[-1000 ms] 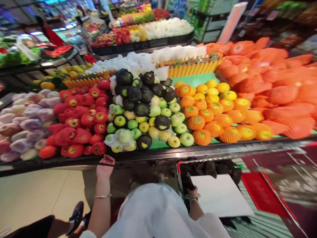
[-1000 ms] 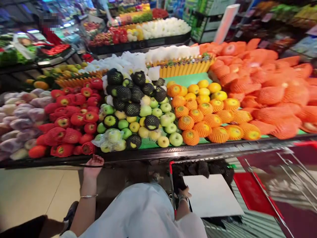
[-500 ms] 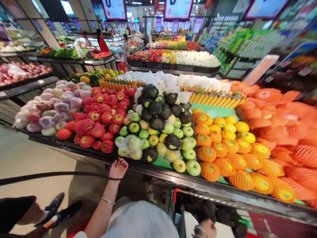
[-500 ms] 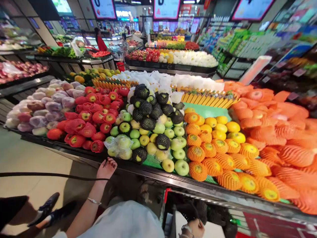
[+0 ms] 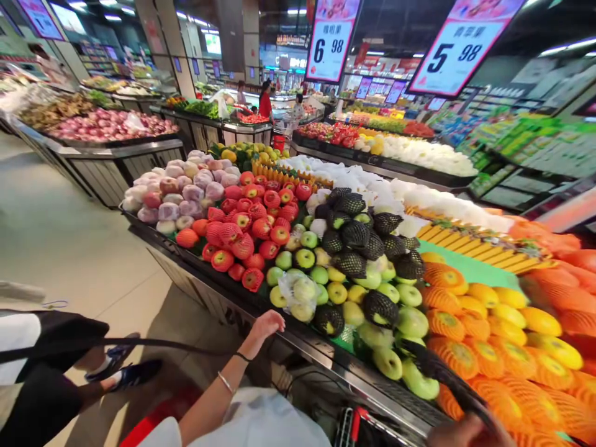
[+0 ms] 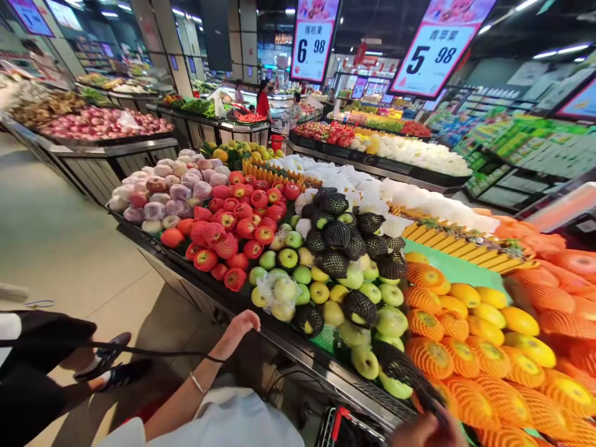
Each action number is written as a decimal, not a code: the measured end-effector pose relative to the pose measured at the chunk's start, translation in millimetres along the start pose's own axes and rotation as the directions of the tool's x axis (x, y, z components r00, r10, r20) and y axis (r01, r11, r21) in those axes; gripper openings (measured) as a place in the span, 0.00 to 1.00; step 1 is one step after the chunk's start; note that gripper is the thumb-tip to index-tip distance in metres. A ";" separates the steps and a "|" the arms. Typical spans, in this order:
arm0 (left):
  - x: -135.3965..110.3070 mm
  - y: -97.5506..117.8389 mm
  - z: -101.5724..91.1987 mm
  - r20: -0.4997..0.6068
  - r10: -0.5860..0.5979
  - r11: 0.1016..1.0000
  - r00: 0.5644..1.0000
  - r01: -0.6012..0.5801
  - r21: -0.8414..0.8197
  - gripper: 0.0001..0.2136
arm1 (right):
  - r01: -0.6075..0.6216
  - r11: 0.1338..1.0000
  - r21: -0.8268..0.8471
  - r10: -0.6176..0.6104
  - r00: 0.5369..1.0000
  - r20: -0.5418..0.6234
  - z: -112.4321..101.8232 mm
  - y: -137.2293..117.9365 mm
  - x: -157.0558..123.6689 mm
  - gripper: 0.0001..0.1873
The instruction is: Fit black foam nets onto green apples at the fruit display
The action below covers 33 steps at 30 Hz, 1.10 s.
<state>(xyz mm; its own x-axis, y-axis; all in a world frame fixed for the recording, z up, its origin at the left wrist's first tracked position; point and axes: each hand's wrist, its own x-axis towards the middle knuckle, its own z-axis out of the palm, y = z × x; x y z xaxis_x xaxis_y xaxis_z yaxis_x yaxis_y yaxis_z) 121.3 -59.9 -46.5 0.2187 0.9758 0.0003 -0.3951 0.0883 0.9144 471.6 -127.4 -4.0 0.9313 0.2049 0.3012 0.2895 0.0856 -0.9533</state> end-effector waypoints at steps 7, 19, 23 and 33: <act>-14.8 59.1 -7.9 0.411 0.083 0.817 0.908 -0.298 0.493 0.26 | -0.019 0.992 0.126 -0.056 0.826 0.560 71.0 -42.3 -158.3 0.15; 3.3 81.5 -65.9 -0.259 0.333 0.919 0.907 -0.250 0.304 0.19 | -0.280 0.938 0.206 -0.025 0.538 0.843 80.0 -68.8 -242.4 0.08; 10.0 87.5 -75.7 -0.197 0.324 0.899 0.925 -0.237 0.368 0.14 | -0.368 0.922 0.121 0.082 0.490 0.868 88.5 -61.3 -247.0 0.08; 12.6 87.0 -79.7 -0.004 0.089 0.759 0.996 -0.065 0.648 0.09 | -0.624 0.777 0.086 0.266 0.448 0.853 106.5 -56.5 -254.7 0.12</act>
<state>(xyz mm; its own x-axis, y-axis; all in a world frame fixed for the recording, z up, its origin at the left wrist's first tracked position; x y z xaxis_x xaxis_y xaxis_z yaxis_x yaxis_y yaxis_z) 18.5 -24.0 0.8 0.1796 0.9805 0.0800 0.2635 -0.1263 0.9564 194.6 -80.6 -24.7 0.3058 0.9467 -0.1011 -0.3749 0.0221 -0.9268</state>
